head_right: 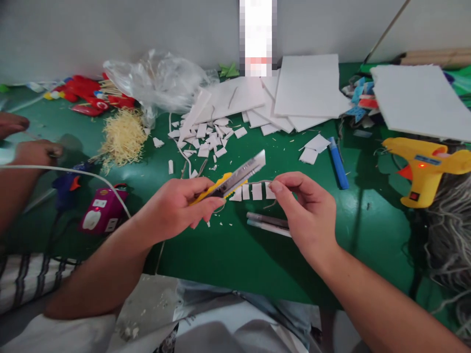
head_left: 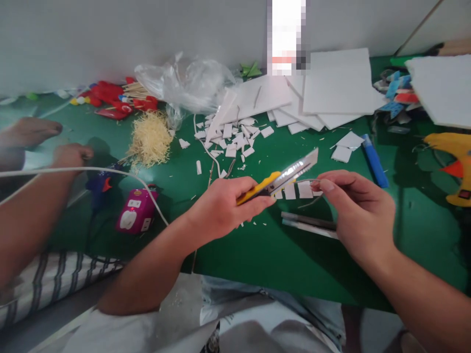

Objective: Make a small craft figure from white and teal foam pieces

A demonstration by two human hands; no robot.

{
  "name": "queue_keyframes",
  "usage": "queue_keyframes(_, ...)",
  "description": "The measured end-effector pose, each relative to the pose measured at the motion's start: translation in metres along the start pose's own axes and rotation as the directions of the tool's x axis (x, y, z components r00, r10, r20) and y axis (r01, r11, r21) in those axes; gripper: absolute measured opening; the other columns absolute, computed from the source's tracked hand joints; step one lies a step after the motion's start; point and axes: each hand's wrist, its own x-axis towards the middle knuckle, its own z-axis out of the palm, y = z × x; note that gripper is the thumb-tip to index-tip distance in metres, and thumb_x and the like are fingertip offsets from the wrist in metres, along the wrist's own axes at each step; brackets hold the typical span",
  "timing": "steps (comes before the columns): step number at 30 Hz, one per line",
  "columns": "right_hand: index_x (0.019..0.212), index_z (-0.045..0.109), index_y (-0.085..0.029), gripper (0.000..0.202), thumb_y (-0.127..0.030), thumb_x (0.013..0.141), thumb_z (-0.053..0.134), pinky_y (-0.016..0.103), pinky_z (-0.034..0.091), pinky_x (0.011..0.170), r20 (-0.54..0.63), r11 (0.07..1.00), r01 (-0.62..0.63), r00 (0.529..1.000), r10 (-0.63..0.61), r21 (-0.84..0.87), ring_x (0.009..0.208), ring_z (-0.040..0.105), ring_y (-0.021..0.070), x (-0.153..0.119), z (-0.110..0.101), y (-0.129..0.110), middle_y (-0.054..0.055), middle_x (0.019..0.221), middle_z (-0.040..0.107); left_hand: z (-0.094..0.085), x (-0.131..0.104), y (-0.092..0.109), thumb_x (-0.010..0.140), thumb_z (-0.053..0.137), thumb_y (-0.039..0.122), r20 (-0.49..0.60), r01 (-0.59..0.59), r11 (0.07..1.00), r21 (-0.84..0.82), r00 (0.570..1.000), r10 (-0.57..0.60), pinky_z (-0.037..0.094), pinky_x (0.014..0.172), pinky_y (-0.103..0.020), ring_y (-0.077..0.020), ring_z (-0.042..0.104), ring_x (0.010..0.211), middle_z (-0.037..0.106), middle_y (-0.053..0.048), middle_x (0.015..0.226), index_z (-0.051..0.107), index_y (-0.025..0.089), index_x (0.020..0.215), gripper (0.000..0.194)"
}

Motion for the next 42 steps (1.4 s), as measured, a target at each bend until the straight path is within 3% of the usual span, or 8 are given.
queue_keyframes(5,0.071,0.075,-0.031,0.013,-0.038,0.079,0.082,0.028,0.052,0.057,-0.068,0.999,0.001,0.998,-0.005,-0.048,0.064,0.063,0.0139,0.0039,-0.0014,0.0012,-0.001,0.068,0.071,0.0024,-0.0068,-0.0010,0.088,0.065,0.035,-0.015,-0.143,0.948,0.285,0.988,0.154,0.022,0.048,-0.019,-0.0039,0.028,0.047,0.033,0.010,0.052,0.049,0.018,0.068,0.031)
queue_keyframes(11,0.072,0.075,-0.030,0.008,-0.031,0.075,0.083,0.028,0.054,0.055,-0.087,0.994,0.001,0.996,-0.011,-0.107,0.059,0.064,0.0137,0.0040,-0.0005,-0.0010,-0.002,0.067,0.072,0.0061,-0.0095,-0.0034,0.092,0.067,0.034,0.050,-0.149,0.914,0.376,0.989,0.141,0.022,0.051,-0.020,-0.0046,0.028,0.048,0.032,0.011,0.054,0.049,0.017,0.070,0.033)
queue_keyframes(16,0.086,0.077,-0.030,0.013,-0.025,0.076,0.081,0.027,0.059,0.066,-0.054,0.982,0.073,0.995,-0.084,-0.175,0.063,0.066,0.0113,-0.0022,-0.0007,-0.0014,-0.004,0.072,0.073,0.0064,-0.0080,-0.0043,0.093,0.066,0.035,0.036,-0.160,0.920,0.359,0.987,0.158,0.023,0.051,-0.019,-0.0047,0.030,0.049,0.034,0.010,0.056,0.052,0.017,0.074,0.030)
queue_keyframes(22,0.104,0.072,-0.030,0.032,-0.022,0.074,0.082,0.027,0.055,0.056,-0.036,0.986,0.087,0.995,-0.093,-0.143,0.060,0.065,0.0122,-0.0036,-0.0014,-0.0031,-0.006,0.070,0.070,0.0052,-0.0074,-0.0039,0.093,0.064,0.035,0.050,-0.186,0.929,0.320,0.983,0.179,0.024,0.051,-0.019,-0.0047,0.031,0.050,0.036,0.010,0.057,0.052,0.017,0.074,0.028)
queue_keyframes(34,0.103,0.073,-0.029,0.027,-0.027,0.076,0.080,0.031,0.058,0.066,0.127,0.999,-0.022,0.992,0.017,0.036,0.063,0.062,0.0130,-0.0014,-0.0013,-0.0052,-0.004,0.072,0.065,0.0036,-0.0080,0.0023,0.090,0.063,0.037,0.071,-0.145,0.960,0.240,0.989,0.132,0.023,0.049,-0.021,-0.0059,0.028,0.049,0.032,0.010,0.055,0.047,0.019,0.069,0.032)
queue_keyframes(38,0.098,0.075,-0.029,0.026,-0.034,0.075,0.084,0.032,0.058,0.073,0.109,0.993,0.002,0.994,-0.014,0.115,0.079,0.064,0.0153,-0.0003,-0.0018,-0.0016,0.001,0.093,0.072,0.0031,-0.0083,0.0028,0.090,0.063,0.038,0.107,-0.113,0.971,0.212,0.990,0.092,0.025,0.049,-0.021,-0.0058,0.031,0.049,0.037,0.010,0.055,0.055,0.018,0.073,0.028)
queue_keyframes(42,0.109,0.076,-0.031,0.034,-0.047,0.079,0.081,0.030,0.052,0.056,0.168,0.985,-0.034,0.986,0.005,0.170,0.066,0.058,0.0114,-0.0023,-0.0046,-0.0008,0.004,0.121,0.074,0.0033,-0.0081,0.0043,0.090,0.064,0.040,0.132,-0.089,0.976,0.197,0.989,0.064,0.027,0.050,-0.020,-0.0058,0.034,0.051,0.042,0.009,0.058,0.062,0.017,0.079,0.026)
